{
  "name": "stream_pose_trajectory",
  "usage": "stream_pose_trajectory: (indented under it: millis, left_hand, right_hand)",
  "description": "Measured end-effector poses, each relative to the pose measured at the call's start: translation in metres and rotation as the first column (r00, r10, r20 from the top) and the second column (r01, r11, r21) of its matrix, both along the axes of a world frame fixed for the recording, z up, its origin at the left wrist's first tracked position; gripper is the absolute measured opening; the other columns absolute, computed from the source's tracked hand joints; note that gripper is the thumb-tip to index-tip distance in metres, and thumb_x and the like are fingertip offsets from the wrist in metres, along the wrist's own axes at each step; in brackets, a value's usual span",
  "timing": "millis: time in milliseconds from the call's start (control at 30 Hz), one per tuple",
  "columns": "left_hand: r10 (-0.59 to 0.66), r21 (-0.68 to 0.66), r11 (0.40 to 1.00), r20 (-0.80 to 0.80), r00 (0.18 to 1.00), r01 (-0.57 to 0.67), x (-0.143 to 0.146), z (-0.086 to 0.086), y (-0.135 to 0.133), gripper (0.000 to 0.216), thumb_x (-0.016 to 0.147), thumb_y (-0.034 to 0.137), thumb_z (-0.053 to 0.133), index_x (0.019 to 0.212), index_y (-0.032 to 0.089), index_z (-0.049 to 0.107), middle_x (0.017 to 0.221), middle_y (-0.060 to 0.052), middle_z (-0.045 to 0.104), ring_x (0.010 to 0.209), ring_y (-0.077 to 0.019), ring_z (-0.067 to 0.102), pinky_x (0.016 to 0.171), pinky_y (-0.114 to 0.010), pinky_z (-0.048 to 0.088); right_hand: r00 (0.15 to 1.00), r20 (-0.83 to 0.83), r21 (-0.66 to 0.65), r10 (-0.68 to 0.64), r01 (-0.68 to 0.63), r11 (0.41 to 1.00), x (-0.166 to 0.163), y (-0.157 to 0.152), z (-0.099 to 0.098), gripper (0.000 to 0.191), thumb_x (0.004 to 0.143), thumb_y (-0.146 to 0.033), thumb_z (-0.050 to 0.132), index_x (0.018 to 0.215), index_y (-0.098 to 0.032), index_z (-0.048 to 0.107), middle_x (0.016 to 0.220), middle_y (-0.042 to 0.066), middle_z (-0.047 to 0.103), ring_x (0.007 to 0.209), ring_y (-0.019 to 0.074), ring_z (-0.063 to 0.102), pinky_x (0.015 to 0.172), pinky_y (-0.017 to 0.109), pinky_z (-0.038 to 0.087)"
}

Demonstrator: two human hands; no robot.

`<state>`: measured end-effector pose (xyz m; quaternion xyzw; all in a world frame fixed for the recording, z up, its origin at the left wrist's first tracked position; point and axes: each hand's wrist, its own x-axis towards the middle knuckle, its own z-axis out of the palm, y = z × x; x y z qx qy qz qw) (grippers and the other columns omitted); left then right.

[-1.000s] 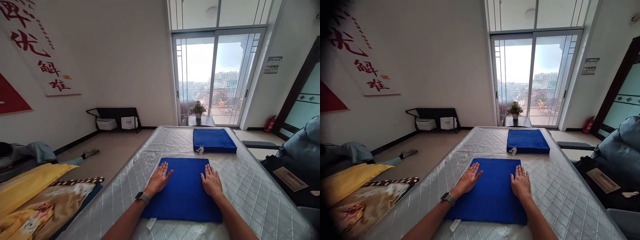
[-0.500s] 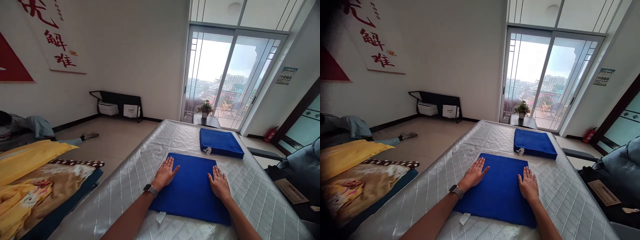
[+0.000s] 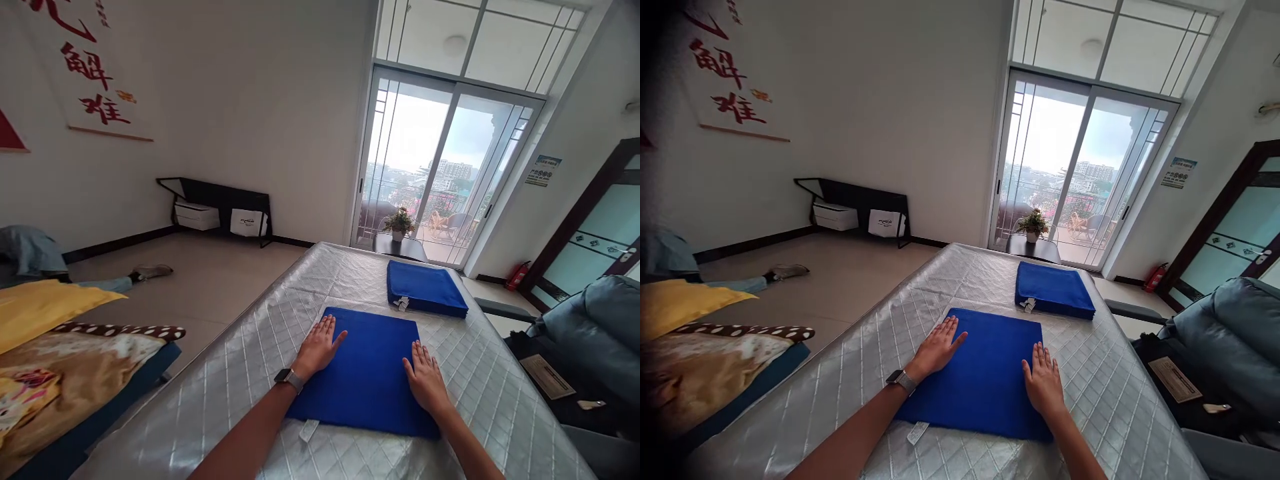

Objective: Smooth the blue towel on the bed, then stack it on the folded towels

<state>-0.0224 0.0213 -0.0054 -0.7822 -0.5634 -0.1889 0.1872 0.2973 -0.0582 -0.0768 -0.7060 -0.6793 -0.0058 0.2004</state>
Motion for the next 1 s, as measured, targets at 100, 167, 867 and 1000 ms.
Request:
stream_pose_trajectory:
  millis: [100, 167, 867, 1000]
  left_hand:
    - [0.002, 0.002, 1.000, -0.007, 1.000, -0.002, -0.001, -0.003, 0.004, 0.088, 0.102, 0.069, 0.015, 0.156, 0.003, 0.039, 0.164, -0.020, 0.036, 0.153, -0.0293, 0.035, 0.126, -0.048, 0.029]
    - [-0.008, 0.012, 1.000, -0.023, 1.000, 0.008, -0.002, -0.004, 0.005, 0.087, 0.102, 0.068, 0.015, 0.156, 0.004, 0.039, 0.163, -0.020, 0.037, 0.152, -0.0293, 0.036, 0.125, -0.048, 0.031]
    - [-0.487, -0.162, 0.870, -0.129, 0.864, 0.466, 0.201, -0.042, -0.066, 0.073, 0.106, 0.057, 0.017, 0.163, 0.012, 0.026, 0.167, -0.016, 0.032, 0.157, -0.0248, 0.025, 0.127, -0.045, 0.029]
    - [-0.471, -0.213, 0.870, -0.092, 0.877, 0.445, 0.206, -0.042, -0.079, 0.075, 0.106, 0.059, 0.015, 0.162, 0.011, 0.026, 0.168, -0.015, 0.029, 0.157, -0.0235, 0.024, 0.128, -0.042, 0.027]
  right_hand:
    - [1.000, -0.020, -0.002, -0.004, 0.004, 1.000, -0.002, -0.006, -0.004, 0.071, 0.106, -0.052, 0.019, 0.164, -0.012, 0.016, 0.171, 0.003, 0.007, 0.159, 0.0210, 0.008, 0.128, 0.042, 0.006]
    - [1.000, -0.030, 0.003, -0.004, 0.005, 1.000, -0.003, -0.007, -0.003, 0.071, 0.106, -0.052, 0.019, 0.164, -0.012, 0.017, 0.171, 0.003, 0.007, 0.159, 0.0205, 0.009, 0.128, 0.042, 0.005]
    - [0.998, -0.031, 0.030, 0.057, -0.056, 0.998, 0.004, -0.015, -0.004, 0.066, 0.099, -0.025, 0.032, 0.163, -0.015, 0.023, 0.171, 0.006, 0.013, 0.159, 0.0245, 0.010, 0.128, 0.046, 0.009]
    - [0.999, -0.010, 0.045, 0.045, -0.045, 0.998, 0.003, -0.016, -0.005, 0.066, 0.098, -0.022, 0.033, 0.163, -0.016, 0.024, 0.171, 0.007, 0.013, 0.159, 0.0243, 0.010, 0.128, 0.045, 0.009]
